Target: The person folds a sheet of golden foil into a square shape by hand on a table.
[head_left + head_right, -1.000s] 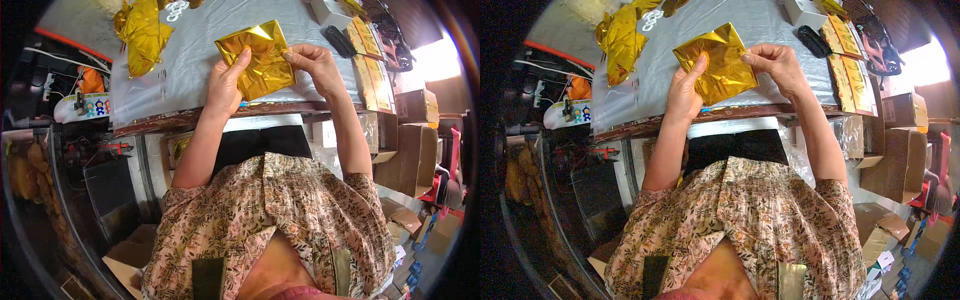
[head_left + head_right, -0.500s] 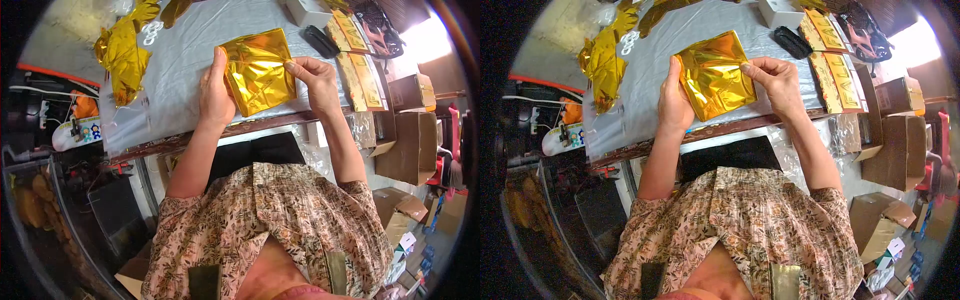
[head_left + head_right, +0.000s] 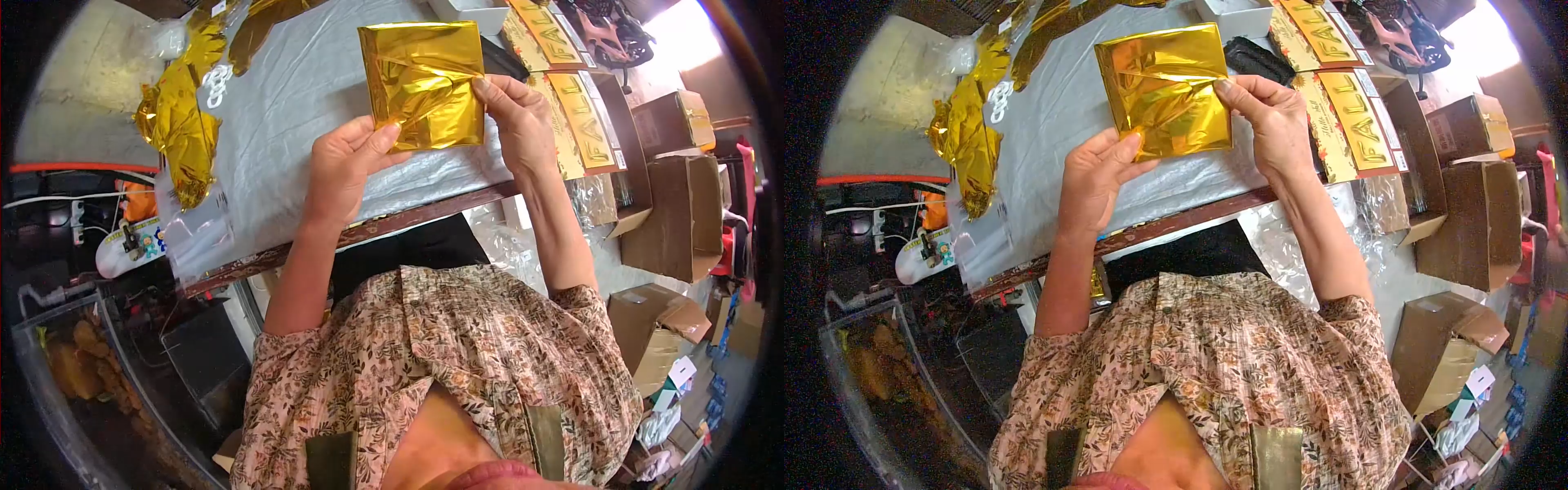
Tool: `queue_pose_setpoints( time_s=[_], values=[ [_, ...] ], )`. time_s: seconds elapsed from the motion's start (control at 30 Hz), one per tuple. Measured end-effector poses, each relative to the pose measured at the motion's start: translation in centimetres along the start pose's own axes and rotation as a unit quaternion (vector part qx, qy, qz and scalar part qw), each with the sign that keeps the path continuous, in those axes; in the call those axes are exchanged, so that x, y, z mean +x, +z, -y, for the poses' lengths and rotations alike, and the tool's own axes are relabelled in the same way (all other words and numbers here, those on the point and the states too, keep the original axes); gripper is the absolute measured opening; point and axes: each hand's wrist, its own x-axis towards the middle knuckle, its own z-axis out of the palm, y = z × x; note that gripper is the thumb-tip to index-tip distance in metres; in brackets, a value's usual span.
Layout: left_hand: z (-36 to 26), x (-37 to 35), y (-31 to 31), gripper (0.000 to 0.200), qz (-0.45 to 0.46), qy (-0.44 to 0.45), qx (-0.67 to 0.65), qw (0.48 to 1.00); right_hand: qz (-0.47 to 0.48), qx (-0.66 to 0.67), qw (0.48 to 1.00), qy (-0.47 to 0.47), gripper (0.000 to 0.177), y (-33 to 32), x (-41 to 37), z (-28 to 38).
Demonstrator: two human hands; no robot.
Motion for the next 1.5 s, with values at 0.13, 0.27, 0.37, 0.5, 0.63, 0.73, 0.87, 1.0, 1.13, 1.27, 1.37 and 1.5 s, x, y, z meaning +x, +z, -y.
queue_pose_setpoints(
  time_s=[0.13,0.27,0.37,0.5,0.63,0.73,0.87,1.0,1.13,1.27,1.37,1.5],
  values=[
    [0.3,1.2,0.4,0.033,0.005,-0.003,0.011,1.0,0.002,0.04,0.999,-0.009,0.023,-0.9,0.5,-0.2],
    [-3.6,4.4,1.7,0.034,-0.019,0.032,0.034,0.999,-0.019,0.034,0.999,-0.004,0.022,-2.0,0.8,0.0],
    [-4.5,7.7,2.7,0.034,-0.043,0.049,0.031,0.997,-0.021,0.024,1.0,0.002,0.021,-2.6,0.8,0.0],
    [-3.9,10.0,4.4,0.035,-0.051,0.072,0.07,0.994,-0.064,0.018,0.998,-0.002,0.019,-4.1,0.4,0.5],
    [-3.4,10.6,7.1,0.031,0.055,0.035,0.054,0.996,-0.113,-0.049,0.99,0.074,0.022,-8.6,-1.6,3.2],
    [-1.7,13.1,8.5,0.029,0.085,0.191,0.345,0.915,-0.218,-0.048,0.972,-0.068,0.025,-13.6,-2.7,4.5],
    [1.0,17.0,13.5,0.023,0.116,0.391,0.549,0.73,-0.323,0.041,0.928,-0.178,0.03,-20.7,-4.3,4.7],
    [4.6,21.7,16.4,0.027,0.038,0.488,0.609,0.624,-0.361,0.074,0.911,-0.184,0.026,-22.3,-6.1,5.7],
    [6.0,23.0,17.1,0.037,0.094,0.396,0.659,0.632,-0.37,0.084,0.907,-0.184,0.024,-23.3,-7.3,5.3],
    [4.7,22.8,17.9,0.036,0.121,0.337,0.663,0.657,-0.346,0.074,0.918,-0.177,0.025,-24.4,-7.6,4.2],
    [2.3,26.0,18.8,0.036,0.104,0.321,0.678,0.653,-0.32,0.086,0.927,-0.176,0.026,-24.6,-7.9,4.3],
    [-0.5,31.2,20.8,0.043,0.063,0.293,0.72,0.626,-0.357,0.059,0.917,-0.166,0.027,-22.7,-7.5,4.8]
  ],
)
